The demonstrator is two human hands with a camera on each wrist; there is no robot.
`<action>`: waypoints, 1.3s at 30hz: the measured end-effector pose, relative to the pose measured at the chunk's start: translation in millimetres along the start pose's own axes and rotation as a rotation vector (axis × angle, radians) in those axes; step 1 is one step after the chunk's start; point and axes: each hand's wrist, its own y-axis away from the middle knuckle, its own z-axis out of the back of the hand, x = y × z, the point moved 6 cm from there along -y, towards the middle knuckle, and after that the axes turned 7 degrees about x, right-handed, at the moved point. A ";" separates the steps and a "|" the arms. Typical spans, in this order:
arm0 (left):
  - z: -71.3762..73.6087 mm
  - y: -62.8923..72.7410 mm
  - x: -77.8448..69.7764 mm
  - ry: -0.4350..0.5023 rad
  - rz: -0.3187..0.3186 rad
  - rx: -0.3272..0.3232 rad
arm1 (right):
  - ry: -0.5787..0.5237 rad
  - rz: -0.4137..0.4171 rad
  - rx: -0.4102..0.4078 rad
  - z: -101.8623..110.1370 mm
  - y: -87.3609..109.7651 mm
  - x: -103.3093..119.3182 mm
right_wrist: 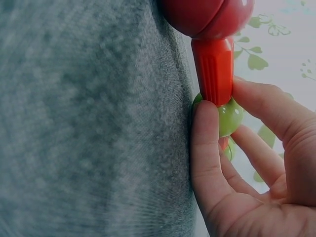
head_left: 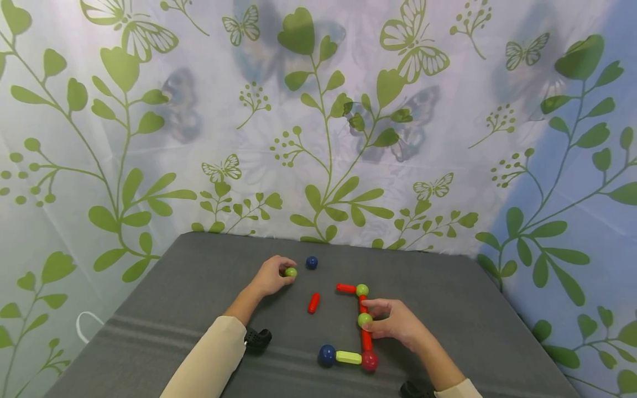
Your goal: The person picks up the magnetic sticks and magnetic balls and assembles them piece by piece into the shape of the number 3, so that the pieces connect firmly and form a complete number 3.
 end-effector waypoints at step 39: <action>-40.4 -15.2 -43.2 0.187 -0.092 0.179 | 0.010 -0.026 -0.010 1.3 -0.4 0.6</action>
